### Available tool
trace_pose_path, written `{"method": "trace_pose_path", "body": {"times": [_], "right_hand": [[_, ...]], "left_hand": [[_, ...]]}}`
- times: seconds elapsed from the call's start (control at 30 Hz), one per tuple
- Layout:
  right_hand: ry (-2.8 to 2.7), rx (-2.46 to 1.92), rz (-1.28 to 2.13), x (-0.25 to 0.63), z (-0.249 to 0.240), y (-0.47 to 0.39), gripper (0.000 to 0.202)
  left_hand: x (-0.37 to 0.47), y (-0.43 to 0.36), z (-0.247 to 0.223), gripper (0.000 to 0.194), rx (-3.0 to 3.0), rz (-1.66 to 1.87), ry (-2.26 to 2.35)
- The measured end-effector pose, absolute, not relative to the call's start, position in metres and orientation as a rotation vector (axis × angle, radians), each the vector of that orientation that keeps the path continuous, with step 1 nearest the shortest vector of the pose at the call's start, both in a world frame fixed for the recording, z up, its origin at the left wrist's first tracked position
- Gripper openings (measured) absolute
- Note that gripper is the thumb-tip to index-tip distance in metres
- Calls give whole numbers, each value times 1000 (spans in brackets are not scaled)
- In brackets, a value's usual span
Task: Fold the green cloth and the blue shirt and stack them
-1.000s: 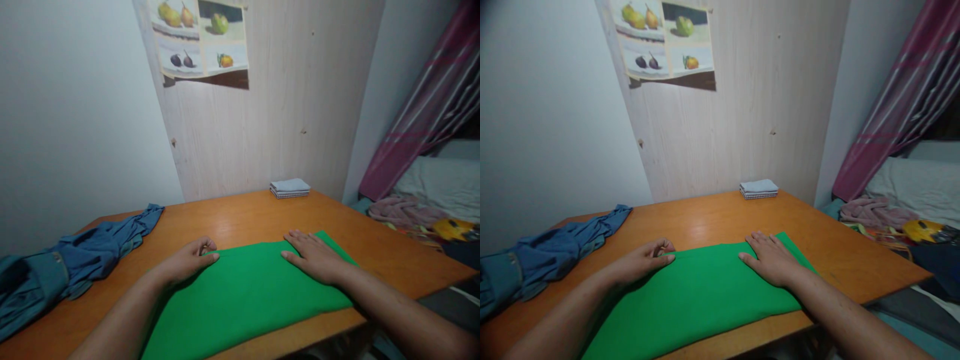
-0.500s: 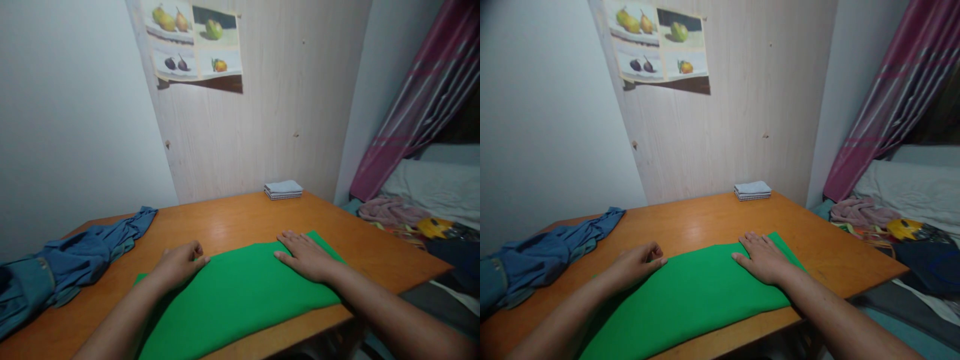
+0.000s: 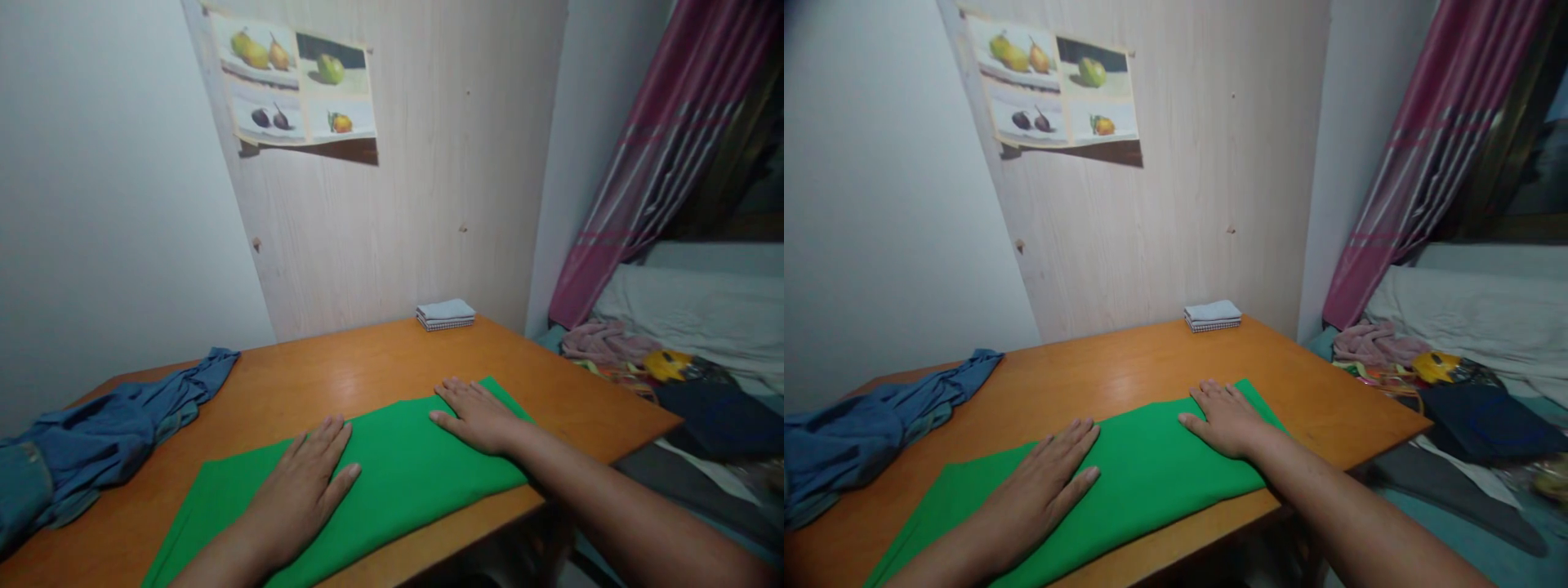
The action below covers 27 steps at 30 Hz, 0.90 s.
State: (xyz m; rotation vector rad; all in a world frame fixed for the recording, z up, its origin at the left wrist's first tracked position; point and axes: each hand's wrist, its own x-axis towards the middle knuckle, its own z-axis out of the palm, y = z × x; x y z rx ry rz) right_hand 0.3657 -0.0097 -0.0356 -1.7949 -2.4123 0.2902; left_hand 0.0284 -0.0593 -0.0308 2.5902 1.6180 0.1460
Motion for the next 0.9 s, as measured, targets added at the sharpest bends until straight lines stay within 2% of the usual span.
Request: {"method": "trace_pose_path", "body": {"times": [0.2,0.57,0.9], "right_hand": [[-2398,-1823,270,383,-40,-6,96],[-2303,-1907,211,404,-50,-3,89],[-2205,-2049,198,427,-51,-12,74]], "left_hand": [[-5,-56,-34,80,2473,133,1836],[-54,-64,-36,84,2321,73,2092],[-101,-85,-51,74,2273,129,2237]]}}
